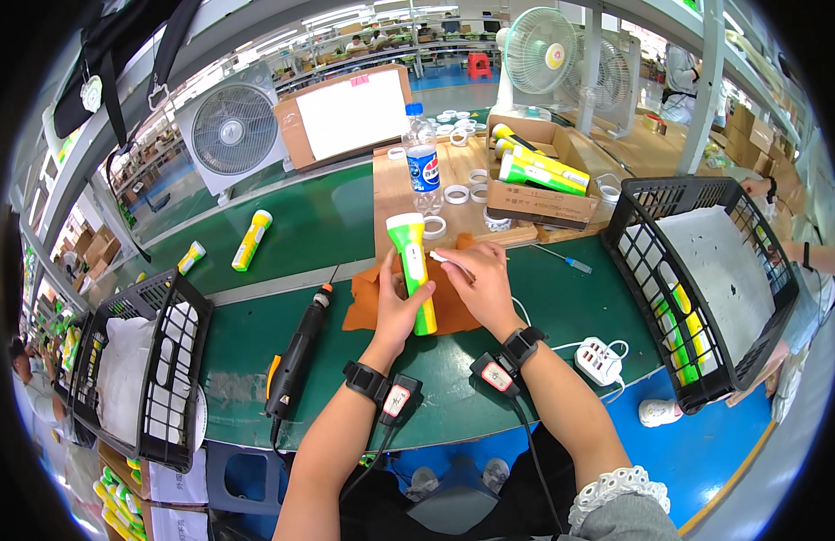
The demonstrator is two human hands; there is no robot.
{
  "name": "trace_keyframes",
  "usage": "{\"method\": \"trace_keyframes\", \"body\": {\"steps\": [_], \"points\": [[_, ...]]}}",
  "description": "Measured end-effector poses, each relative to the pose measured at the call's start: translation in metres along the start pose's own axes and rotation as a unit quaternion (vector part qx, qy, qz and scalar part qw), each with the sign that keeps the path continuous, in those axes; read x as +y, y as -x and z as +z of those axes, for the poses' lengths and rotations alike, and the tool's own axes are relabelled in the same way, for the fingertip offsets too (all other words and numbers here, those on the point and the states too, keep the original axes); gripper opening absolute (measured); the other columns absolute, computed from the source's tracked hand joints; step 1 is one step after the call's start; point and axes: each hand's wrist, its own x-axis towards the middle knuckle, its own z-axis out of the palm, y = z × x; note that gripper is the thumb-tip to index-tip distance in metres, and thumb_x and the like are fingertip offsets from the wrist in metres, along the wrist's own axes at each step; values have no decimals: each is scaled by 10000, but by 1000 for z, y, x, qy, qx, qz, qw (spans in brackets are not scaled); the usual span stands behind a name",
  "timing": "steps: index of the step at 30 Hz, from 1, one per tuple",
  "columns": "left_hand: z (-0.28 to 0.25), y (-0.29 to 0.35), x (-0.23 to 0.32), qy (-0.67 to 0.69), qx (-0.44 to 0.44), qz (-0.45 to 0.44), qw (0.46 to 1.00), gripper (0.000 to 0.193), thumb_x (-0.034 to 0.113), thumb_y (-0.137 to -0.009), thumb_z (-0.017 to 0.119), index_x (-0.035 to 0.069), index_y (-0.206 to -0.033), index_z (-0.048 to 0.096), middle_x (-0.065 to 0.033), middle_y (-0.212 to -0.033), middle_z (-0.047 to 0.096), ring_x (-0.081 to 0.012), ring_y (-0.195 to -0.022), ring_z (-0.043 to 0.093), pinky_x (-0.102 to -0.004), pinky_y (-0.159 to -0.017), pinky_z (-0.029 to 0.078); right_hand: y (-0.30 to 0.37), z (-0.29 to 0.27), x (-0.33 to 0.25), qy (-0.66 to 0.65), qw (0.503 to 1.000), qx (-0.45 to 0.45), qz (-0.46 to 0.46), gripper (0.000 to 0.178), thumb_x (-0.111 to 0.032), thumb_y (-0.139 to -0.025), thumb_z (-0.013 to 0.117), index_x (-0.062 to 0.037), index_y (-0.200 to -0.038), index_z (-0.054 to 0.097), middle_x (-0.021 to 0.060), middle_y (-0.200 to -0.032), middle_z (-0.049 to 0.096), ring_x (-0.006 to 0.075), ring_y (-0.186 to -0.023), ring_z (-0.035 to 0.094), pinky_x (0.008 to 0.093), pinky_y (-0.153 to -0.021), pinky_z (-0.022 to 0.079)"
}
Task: Assembling handheld LED flashlights by installing components and securing the casing using an electric screwdriver.
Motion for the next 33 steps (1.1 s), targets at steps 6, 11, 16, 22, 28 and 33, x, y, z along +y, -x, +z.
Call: {"method": "trace_keyframes", "body": {"steps": [6, 11, 16, 22, 28, 33], "points": [[0, -2, -11, -61, 6, 75, 995, 792, 92, -679, 697, 81, -1339, 258, -108, -1135, 453, -217, -1018, 475, -316, -877, 399, 0, 3, 0, 14, 1000, 8, 1, 157, -135, -756, 642, -137, -908, 681, 19, -730, 621, 174, -755, 541, 375, -892, 307], [0, -2, -9, -81, -46, 74, 993, 750, 106, -688, 686, 45, -1323, 290, -129, -1189, 480, -205, -1087, 466, -313, -910, 379, -1, 1, 0, 44, 998, 35, -4, 146, -167, -762, 640, -145, -899, 685, 20, -739, 636, 182, -820, 542, 408, -912, 283], [1, -4, -19, -98, -46, 119, 987, 796, 111, -687, 678, 28, -1344, 237, -128, -1239, 417, -219, -1151, 402, -328, -970, 320, -2, -3, 0, 94, 995, 17, -23, 141, -178, -758, 640, -153, -888, 687, 12, -733, 636, 176, -858, 534, 435, -933, 247], [0, -4, -18, -165, -61, 150, 973, 856, 145, -671, 690, 33, -1362, 197, -133, -1295, 348, -221, -1204, 346, -342, -1011, 270, 0, -4, 11, 114, 993, -11, -11, 114, -186, -754, 639, -161, -855, 686, 0, -731, 634, 177, -863, 533, 449, -944, 226], [-8, -8, -33, -149, -65, 124, 979, 848, 123, -682, 683, 39, -1364, 187, -113, -1255, 376, -209, -1148, 393, -329, -968, 323, 1, -1, 5, 129, 991, -16, -4, 105, -182, -760, 633, -160, -849, 683, 6, -746, 640, 181, -861, 534, 450, -946, 229], [-4, -6, -34, -27, -71, 40, 996, 785, 60, -719, 649, 66, -1360, 197, -80, -1097, 466, -165, -888, 537, -290, -753, 472, 1, 1, 7, 104, 994, -6, 13, 107, -172, -764, 627, -149, -855, 678, 18, -750, 639, 192, -848, 538, 449, -935, 254]]}}
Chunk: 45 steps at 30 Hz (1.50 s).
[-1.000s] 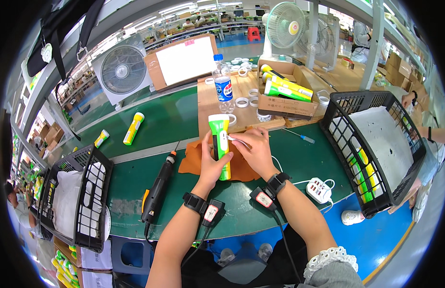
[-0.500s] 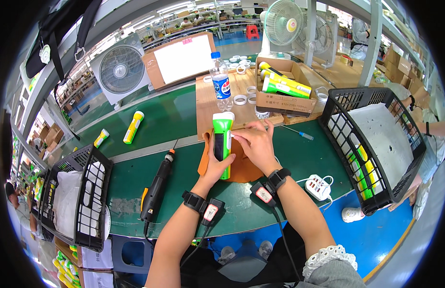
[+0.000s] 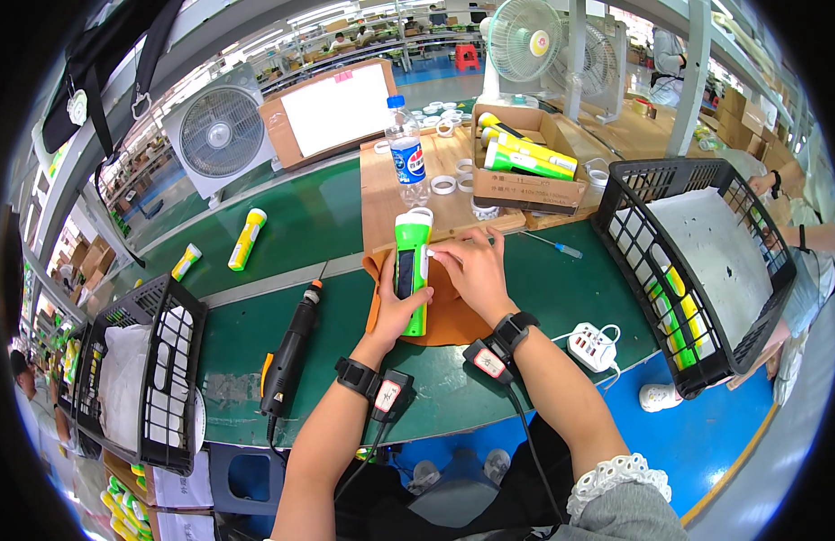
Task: Assembling handheld LED flashlights by installing components and securing the casing using an electric screwdriver.
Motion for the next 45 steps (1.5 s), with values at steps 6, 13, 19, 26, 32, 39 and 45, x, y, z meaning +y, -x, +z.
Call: {"method": "trace_keyframes", "body": {"steps": [6, 13, 19, 26, 32, 39, 45], "points": [[2, 6, 41, 62, -54, -96, 992, 753, 39, -758, 615, 139, -1368, 186, -61, -941, 523, -148, -660, 570, -285, -582, 497, 1, 0, 5, -21, 1000, 9, -2, 92, -153, -769, 619, -137, -841, 672, 38, -763, 631, 209, -827, 540, 420, -930, 302], [2, 8, 43, 114, -72, -121, 983, 843, -12, -759, 596, 198, -1399, 88, -76, -942, 509, -145, -660, 571, -277, -529, 496, -2, 2, 6, -98, 995, 4, 9, 114, -123, -757, 613, -92, -858, 655, 75, -742, 606, 250, -769, 544, 399, -859, 373], [10, 3, 41, 91, -61, -86, 990, 819, -39, -761, 572, 176, -1399, 106, -81, -945, 508, -139, -664, 555, -266, -547, 492, 1, 2, 9, -106, 994, 36, -8, 115, -96, -739, 617, -93, -848, 656, 74, -749, 613, 244, -773, 541, 387, -868, 377], [13, 3, 42, 128, 13, -94, 987, 736, 26, -786, 564, 160, -1383, 155, -90, -974, 525, -153, -627, 559, -276, -531, 491, -1, -3, 0, -60, 993, 100, 20, 112, -71, -718, 633, -117, -813, 669, 57, -708, 605, 218, -785, 545, 417, -960, 324], [-26, 4, 54, 168, 72, -148, 972, 411, 254, -858, 475, 126, -1230, 356, -72, -963, 523, -162, -672, 537, -280, -509, 474, -4, -26, 15, 6, 994, 61, 93, 216, -106, -762, 602, -81, -972, 644, 142, -993, 601, 302, -959, 510, 360, -895, 380], [-9, 20, 88, 143, -194, -247, 939, 668, 522, -835, 327, 46, -1304, 311, -116, -839, 549, -244, -622, 582, -313, -492, 494, 1, -8, -14, -769, 534, 10, 351, 478, -427, -911, 384, -57, -1192, 493, 108, -1099, 558, 224, -1008, 540, 341, -911, 390], [-5, 23, 94, 304, -193, -257, 897, 882, 610, -756, 400, 1, -1362, 198, -177, -1037, 549, -304, -650, 591, -327, -453, 506, 2, -23, -17, -738, 581, 47, 339, 457, -448, -891, 407, -34, -1019, 552, 81, -929, 595, 160, -886, 557, 317, -826, 425]]}}
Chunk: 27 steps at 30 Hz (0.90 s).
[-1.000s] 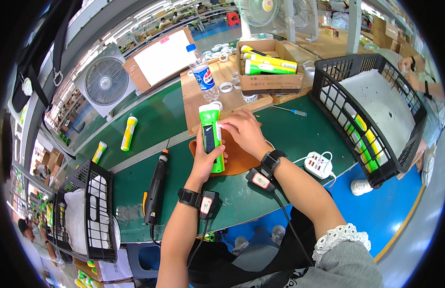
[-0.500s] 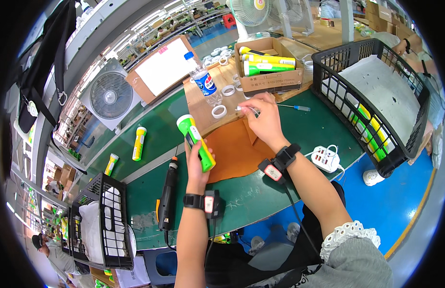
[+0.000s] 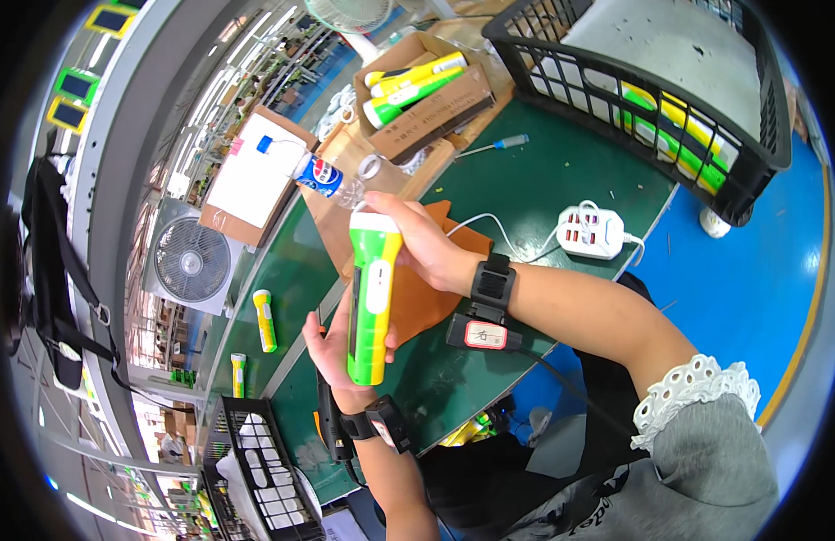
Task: Assembling handheld LED flashlights by installing components and securing the casing using an electric screwdriver.
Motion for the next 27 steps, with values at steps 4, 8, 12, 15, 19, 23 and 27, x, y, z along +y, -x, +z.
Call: {"method": "trace_keyframes", "body": {"steps": [4, 8, 12, 15, 19, 23, 27], "points": [[11, -2, -4, 45, 10, 14, 999, 883, 619, -761, 401, -12, -1350, 215, -223, -1092, 531, -300, -571, 579, -292, -397, 478, 2, -9, -5, 41, 997, -50, -32, 424, -417, -904, 376, -46, -1060, 510, 72, -961, 573, 147, -883, 546, 305, -807, 427], [10, 1, -11, 133, 12, 6, 991, 661, 497, -885, 287, 35, -1356, 253, -310, -1318, 311, -203, -476, 519, -244, -346, 390, 3, -3, -1, 2, 996, -69, -55, 406, -408, -906, 366, -53, -1034, 514, 67, -936, 568, 136, -872, 542, 300, -795, 430], [-12, -4, -24, 205, -74, -46, 975, 525, 417, -930, 245, 28, -1225, 438, -323, -995, 541, -193, -415, 485, -217, -319, 358, 0, -3, 3, 19, 993, -42, -108, 390, -400, -907, 366, -51, -968, 528, 53, -864, 568, 126, -822, 544, 281, -765, 434], [-22, -12, -32, 244, -143, -74, 956, 488, 420, -930, 258, 64, -1183, 476, -242, -805, 552, -183, -408, 449, -235, -319, 355, -1, -3, 2, 33, 991, 20, -126, 361, -403, -895, 411, -65, -920, 535, 29, -799, 564, 109, -768, 546, 268, -727, 440], [-15, -14, -35, 336, -103, -88, 932, 457, 425, -930, 275, 91, -1140, 504, -100, -601, 427, -156, -419, 395, -242, -332, 350, -1, -5, -4, 69, 993, 91, -40, 343, -431, -870, 472, -98, -925, 534, 9, -806, 557, 88, -762, 541, 267, -721, 441], [-14, -15, -38, 345, -116, -78, 928, 472, 440, -928, 278, 84, -1168, 473, -89, -620, 425, -146, -448, 400, -243, -374, 368, -9, -11, 2, 84, 992, 90, -37, 338, -411, -890, 442, -99, -1001, 511, 19, -866, 552, 102, -824, 537, 271, -758, 441], [-9, -11, -33, 343, -99, -71, 931, 486, 451, -923, 278, 78, -1162, 478, -119, -684, 473, -163, -446, 402, -263, -413, 385, -7, -3, 2, 85, 995, 19, -56, 446, -373, -913, 410, -91, -1255, 366, 73, -1041, 535, 141, -963, 517, 296, -855, 415]]}}
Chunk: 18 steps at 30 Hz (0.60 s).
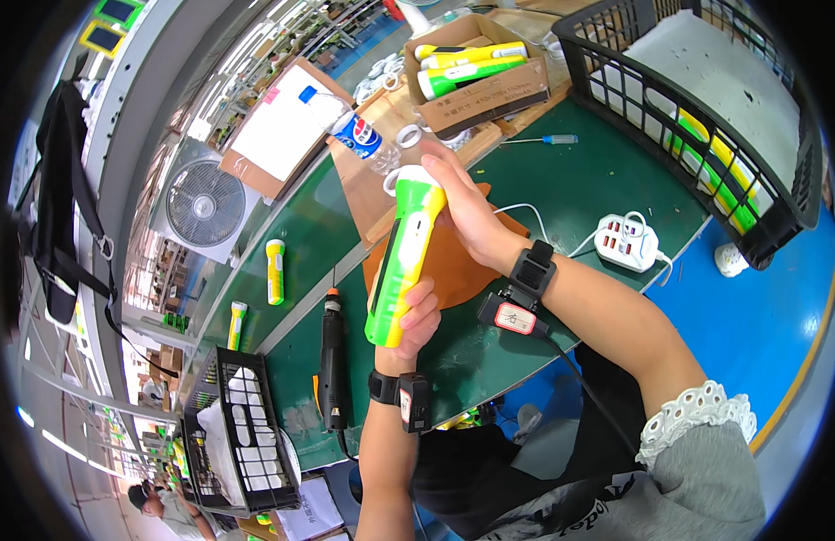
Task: Assembling handheld LED flashlights by installing components and securing the casing using an electric screwdriver.
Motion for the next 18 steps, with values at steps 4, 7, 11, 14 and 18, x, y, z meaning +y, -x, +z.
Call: {"method": "trace_keyframes", "body": {"steps": [4, 7, 11, 14, 18], "points": [[12, -13, -13, -306, 86, 200, 927, 455, 420, -941, 293, 162, -1314, 319, -80, -1135, 487, -194, -891, 551, -322, -743, 485, -2, -8, 20, 333, 936, 20, -109, 622, -355, -911, 437, -78, -1396, 163, 107, -1288, 412, 184, -1154, 422, 293, -966, 326], [6, -19, -9, -366, 181, 340, 847, 548, 324, -931, 409, 251, -1385, 112, -22, -1350, 302, -200, -1201, 385, -399, -951, 393, 7, 3, 13, 238, 953, -180, 52, 531, -313, -932, 400, -21, -1356, 271, 126, -1385, 312, 195, -1278, 292, 279, -1033, 229], [-24, -11, 17, -284, 217, 362, 861, 443, 368, -929, 396, 180, -1305, 256, -41, -1187, 442, -202, -1105, 464, -370, -881, 441, 10, 3, 23, 350, 890, -290, 39, 759, -297, -813, 610, 46, -1353, 203, 215, -1355, 321, 242, -1255, 337, 327, -1004, 304], [-35, -9, 23, -235, 165, 359, 888, 448, 362, -926, 404, 154, -1299, 267, -48, -1150, 461, -197, -1064, 482, -353, -871, 443, 12, 6, 24, 301, 911, -268, 86, 794, -227, -763, 676, 50, -1346, 214, 218, -1335, 344, 249, -1236, 363, 337, -977, 352], [-21, -11, 15, -237, 177, 396, 869, 462, 314, -919, 449, 119, -1299, 271, -52, -1108, 474, -181, -1024, 497, -348, -870, 440, 10, 3, 25, 320, 904, -271, 77, 809, -184, -735, 704, 52, -1342, 223, 212, -1314, 367, 248, -1209, 397, 341, -956, 384]]}}
